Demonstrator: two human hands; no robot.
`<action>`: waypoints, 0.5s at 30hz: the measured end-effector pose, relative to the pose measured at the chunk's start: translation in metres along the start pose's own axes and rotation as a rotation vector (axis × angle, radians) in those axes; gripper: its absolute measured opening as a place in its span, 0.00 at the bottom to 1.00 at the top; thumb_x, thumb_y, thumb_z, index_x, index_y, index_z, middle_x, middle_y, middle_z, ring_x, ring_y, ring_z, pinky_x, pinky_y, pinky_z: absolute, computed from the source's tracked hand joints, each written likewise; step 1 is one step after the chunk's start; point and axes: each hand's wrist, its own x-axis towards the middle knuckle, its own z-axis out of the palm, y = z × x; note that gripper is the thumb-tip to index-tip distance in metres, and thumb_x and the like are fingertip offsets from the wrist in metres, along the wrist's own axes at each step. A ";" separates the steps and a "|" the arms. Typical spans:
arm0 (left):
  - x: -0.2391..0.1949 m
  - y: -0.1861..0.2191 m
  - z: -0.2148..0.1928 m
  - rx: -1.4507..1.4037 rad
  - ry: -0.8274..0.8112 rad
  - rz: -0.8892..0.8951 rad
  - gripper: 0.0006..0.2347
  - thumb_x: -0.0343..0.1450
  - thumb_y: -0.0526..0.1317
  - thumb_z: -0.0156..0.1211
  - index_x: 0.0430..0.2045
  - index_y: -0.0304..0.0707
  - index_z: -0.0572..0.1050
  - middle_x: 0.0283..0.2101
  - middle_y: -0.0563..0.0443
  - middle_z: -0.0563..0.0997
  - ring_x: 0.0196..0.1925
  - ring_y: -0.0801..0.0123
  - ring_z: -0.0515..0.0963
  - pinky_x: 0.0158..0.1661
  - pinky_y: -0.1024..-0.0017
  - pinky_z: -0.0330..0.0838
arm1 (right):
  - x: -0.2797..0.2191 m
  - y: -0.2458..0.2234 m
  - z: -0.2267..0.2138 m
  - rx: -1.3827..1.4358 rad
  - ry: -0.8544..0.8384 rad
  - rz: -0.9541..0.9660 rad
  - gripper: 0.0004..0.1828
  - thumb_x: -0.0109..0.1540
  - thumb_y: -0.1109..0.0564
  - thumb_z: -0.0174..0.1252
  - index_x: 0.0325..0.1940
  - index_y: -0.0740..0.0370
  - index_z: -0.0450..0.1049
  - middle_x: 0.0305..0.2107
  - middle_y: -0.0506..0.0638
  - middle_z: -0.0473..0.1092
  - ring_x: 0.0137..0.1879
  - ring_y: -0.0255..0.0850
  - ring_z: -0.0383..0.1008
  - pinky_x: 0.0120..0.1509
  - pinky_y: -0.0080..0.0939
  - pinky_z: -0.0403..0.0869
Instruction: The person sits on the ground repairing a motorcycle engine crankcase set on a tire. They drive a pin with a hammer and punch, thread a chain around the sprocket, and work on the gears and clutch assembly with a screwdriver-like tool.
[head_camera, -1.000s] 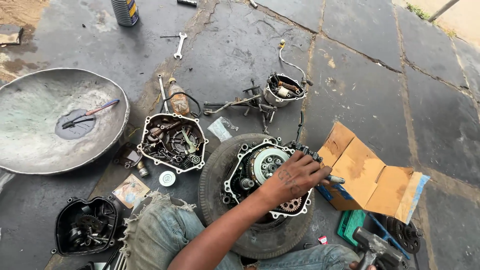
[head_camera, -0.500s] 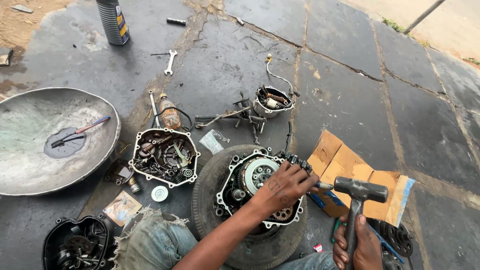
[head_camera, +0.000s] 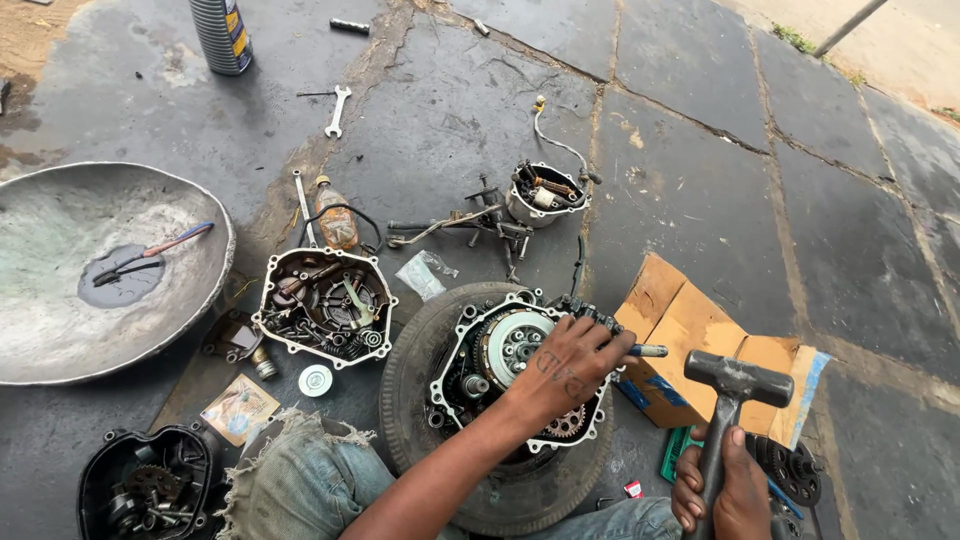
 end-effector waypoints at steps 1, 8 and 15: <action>0.000 0.001 -0.001 -0.013 0.000 -0.006 0.09 0.79 0.41 0.53 0.47 0.37 0.74 0.31 0.49 0.77 0.37 0.62 0.76 0.41 0.62 0.66 | -0.005 -0.007 0.011 -0.026 0.020 -0.005 0.33 0.68 0.30 0.39 0.50 0.64 0.62 0.15 0.50 0.55 0.11 0.35 0.52 0.11 0.40 0.56; 0.007 0.003 -0.007 -0.123 0.053 -0.034 0.09 0.75 0.42 0.58 0.45 0.38 0.77 0.31 0.49 0.76 0.37 0.59 0.75 0.41 0.61 0.65 | -0.018 -0.033 0.038 -0.018 -0.053 -0.011 0.30 0.68 0.34 0.41 0.48 0.65 0.64 0.16 0.48 0.56 0.12 0.32 0.54 0.11 0.35 0.57; 0.008 0.001 -0.002 -0.099 0.009 -0.031 0.10 0.75 0.41 0.59 0.48 0.38 0.78 0.31 0.49 0.77 0.36 0.59 0.74 0.40 0.60 0.65 | -0.018 -0.035 0.035 0.029 -0.103 0.023 0.30 0.68 0.33 0.41 0.47 0.65 0.65 0.15 0.47 0.57 0.11 0.31 0.54 0.10 0.34 0.58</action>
